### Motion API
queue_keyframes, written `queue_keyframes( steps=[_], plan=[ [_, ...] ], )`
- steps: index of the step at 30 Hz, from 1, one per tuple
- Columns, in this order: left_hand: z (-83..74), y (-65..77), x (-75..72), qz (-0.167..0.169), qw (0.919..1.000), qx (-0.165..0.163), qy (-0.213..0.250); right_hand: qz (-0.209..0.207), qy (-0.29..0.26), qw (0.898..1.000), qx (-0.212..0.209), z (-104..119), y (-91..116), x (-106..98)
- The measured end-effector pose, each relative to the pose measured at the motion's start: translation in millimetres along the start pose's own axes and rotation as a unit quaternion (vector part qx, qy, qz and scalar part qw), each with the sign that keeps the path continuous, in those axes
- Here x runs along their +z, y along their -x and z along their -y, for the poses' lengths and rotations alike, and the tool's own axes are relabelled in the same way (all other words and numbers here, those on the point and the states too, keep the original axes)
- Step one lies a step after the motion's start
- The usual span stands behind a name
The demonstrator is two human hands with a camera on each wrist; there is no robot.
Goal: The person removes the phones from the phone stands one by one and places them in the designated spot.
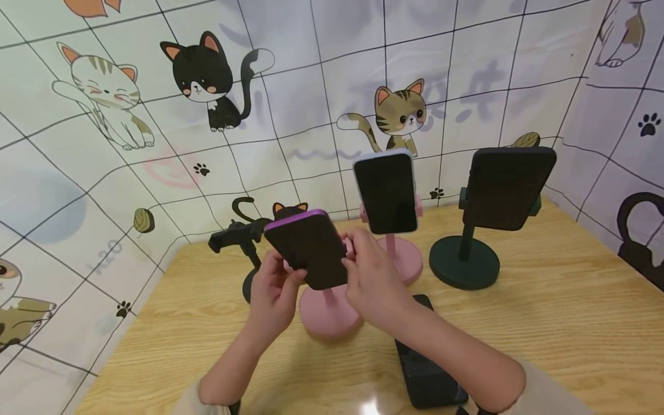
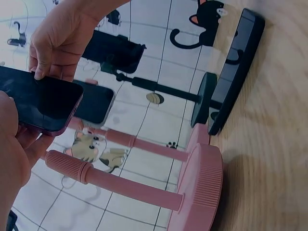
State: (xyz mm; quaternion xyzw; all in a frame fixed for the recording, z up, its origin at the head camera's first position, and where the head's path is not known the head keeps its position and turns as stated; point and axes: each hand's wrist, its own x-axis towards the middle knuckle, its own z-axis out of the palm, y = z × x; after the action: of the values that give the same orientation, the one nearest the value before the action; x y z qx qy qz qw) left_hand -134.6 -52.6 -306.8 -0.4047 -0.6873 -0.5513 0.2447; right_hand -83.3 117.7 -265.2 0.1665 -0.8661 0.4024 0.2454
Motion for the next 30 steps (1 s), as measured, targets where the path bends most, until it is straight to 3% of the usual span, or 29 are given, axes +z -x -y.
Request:
queue_keyframes(
  steps=[9, 22, 30],
  plan=[
    [-11.5, 9.3, 7.4, -0.002, 0.9999, 0.000, 0.016, -0.020, 0.008, 0.999, -0.046, -2.8, 14.6, -6.6],
    [-9.9, 21.7, 16.7, -0.009, 0.9963, 0.078, 0.033, 0.006, -0.028, 0.996, -0.081, -10.6, 26.0, -9.8],
    [-8.9, 24.7, 20.0, -0.012, 0.9945, 0.093, 0.045, 0.034, -0.033, 0.995, -0.082, -11.1, 29.1, -13.5]
  ],
)
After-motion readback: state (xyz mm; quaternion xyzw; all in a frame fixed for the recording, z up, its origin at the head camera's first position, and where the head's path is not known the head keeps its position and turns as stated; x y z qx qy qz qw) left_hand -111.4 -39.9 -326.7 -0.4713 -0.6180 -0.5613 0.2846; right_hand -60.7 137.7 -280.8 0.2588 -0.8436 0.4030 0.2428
